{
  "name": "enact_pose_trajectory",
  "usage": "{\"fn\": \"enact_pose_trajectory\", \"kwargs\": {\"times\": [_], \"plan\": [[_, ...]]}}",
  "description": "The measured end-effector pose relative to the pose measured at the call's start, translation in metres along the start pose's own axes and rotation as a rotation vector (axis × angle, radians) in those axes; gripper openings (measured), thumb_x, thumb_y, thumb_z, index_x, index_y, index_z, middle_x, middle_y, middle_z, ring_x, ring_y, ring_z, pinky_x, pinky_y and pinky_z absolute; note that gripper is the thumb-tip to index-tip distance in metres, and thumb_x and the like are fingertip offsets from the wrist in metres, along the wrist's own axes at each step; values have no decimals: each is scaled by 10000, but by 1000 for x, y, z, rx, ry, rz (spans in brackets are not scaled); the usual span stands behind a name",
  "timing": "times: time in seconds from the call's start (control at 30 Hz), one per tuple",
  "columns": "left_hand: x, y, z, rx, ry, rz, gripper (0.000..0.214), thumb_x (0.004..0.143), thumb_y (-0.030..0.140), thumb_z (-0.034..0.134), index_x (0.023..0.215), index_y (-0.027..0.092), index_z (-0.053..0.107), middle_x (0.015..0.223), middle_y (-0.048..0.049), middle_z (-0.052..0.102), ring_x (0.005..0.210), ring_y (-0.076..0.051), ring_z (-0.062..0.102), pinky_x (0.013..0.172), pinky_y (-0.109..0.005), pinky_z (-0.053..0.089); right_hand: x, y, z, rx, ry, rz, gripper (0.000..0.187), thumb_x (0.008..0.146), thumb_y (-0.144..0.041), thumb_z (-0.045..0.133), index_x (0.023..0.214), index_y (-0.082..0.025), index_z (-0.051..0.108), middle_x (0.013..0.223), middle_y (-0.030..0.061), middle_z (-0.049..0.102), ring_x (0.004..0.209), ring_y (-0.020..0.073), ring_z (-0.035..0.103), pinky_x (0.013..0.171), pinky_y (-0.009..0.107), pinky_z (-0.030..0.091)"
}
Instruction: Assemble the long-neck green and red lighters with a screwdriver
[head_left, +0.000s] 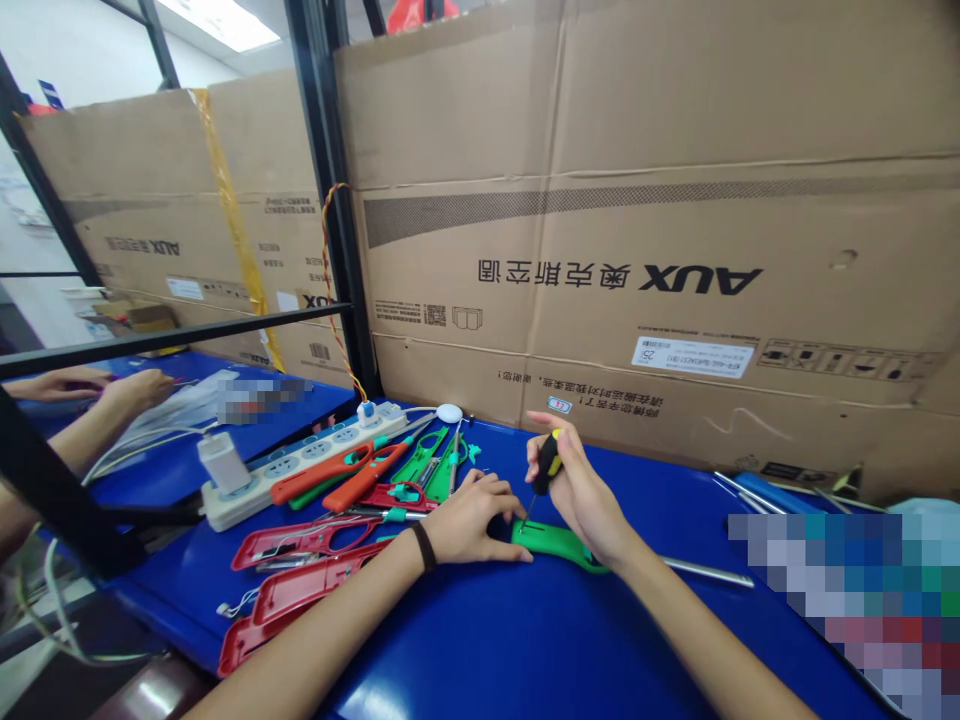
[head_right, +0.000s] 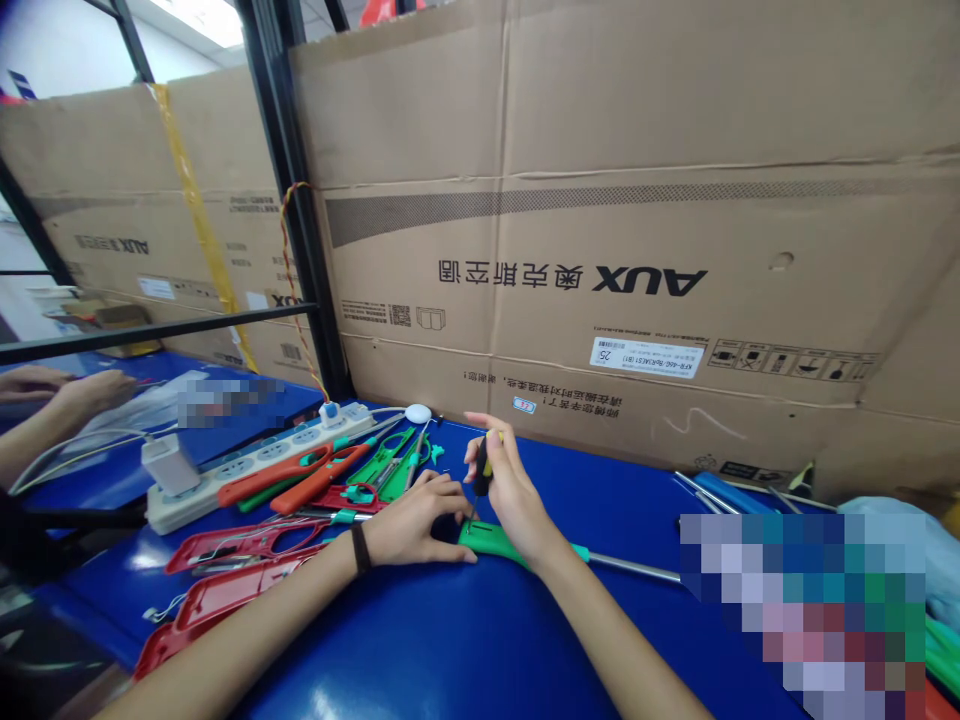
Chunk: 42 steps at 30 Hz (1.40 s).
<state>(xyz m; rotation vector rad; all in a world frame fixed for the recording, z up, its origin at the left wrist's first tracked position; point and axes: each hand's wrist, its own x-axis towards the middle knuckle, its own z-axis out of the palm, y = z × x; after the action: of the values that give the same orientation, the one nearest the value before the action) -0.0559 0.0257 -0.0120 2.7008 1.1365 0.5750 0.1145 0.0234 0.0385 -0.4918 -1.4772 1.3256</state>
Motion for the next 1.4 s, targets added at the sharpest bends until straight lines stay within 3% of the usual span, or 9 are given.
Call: {"fn": "enact_pose_trajectory", "kwargs": {"times": [0.1, 0.3, 0.47, 0.6, 0.83, 0.93, 1.07, 1.27, 1.4], "plan": [[0, 2, 2, -8, 2, 25, 398, 734, 568, 669, 891, 205, 622, 834, 15, 614, 867, -185, 545, 814, -302, 289, 0, -1, 3, 204, 12, 54, 342, 922, -493, 399, 1031, -226, 584, 826, 6, 522, 724, 132, 503, 714, 259, 448], [1, 7, 5, -47, 14, 49, 361, 705, 521, 719, 852, 202, 631, 868, 9, 618, 913, -194, 551, 837, -299, 296, -5, -1, 5, 155, -93, 27, 222, 797, -367, 674, 890, -269, 498, 858, -37, 561, 631, 100, 485, 608, 233, 394], [1, 11, 7, -82, 2, 92, 377, 713, 555, 694, 849, 207, 646, 913, -6, 638, 918, -200, 565, 848, -315, 300, -6, -3, 7, 185, -96, 57, 330, 914, -497, 422, 881, -210, 581, 814, 0, 523, 661, 120, 456, 661, 256, 387], [1, 13, 9, -123, 13, 100, 363, 721, 546, 690, 885, 223, 675, 895, -9, 649, 947, -214, 559, 899, -340, 297, -8, -6, 12, 197, -112, 49, 171, 890, -380, 501, 840, -222, 545, 884, -8, 554, 633, 104, 449, 679, 260, 372], [1, 13, 8, -123, -9, 87, 376, 704, 488, 729, 978, 236, 682, 870, -13, 647, 934, -211, 565, 843, -306, 367, -12, -6, 13, 218, -217, 90, 343, 932, -408, 339, 791, -180, 553, 677, -6, 497, 647, 130, 444, 647, 262, 361], [0, 13, 8, -101, 5, 78, 375, 689, 478, 745, 978, 248, 678, 923, -20, 645, 967, -229, 551, 884, -344, 352, -12, -4, 15, 206, -161, 65, 236, 904, -399, 447, 805, -194, 510, 711, -12, 533, 631, 117, 463, 603, 241, 371], [-2, 14, 6, -64, 24, 82, 375, 691, 452, 750, 992, 245, 664, 937, -22, 640, 962, -234, 555, 958, -407, 300, -14, 1, 22, 241, -17, 26, 317, 943, -505, 331, 820, -231, 435, 551, -71, 443, 426, 84, 279, 415, 212, 231], [-2, 14, 3, -44, -14, 82, 291, 736, 437, 711, 944, 238, 672, 1024, -42, 614, 1018, -250, 521, 934, -392, 316, -10, 3, 23, 225, 15, 22, 257, 910, -438, 423, 818, -202, 472, 722, -26, 504, 591, 96, 438, 599, 237, 368], [-1, 15, 2, -39, -23, 68, 281, 727, 440, 721, 893, 219, 672, 986, -35, 623, 1002, -253, 529, 939, -402, 297, -11, 4, 24, 300, 16, 5, 183, 864, -386, 509, 856, -246, 391, 745, -60, 513, 526, 84, 401, 596, 247, 362]]}}
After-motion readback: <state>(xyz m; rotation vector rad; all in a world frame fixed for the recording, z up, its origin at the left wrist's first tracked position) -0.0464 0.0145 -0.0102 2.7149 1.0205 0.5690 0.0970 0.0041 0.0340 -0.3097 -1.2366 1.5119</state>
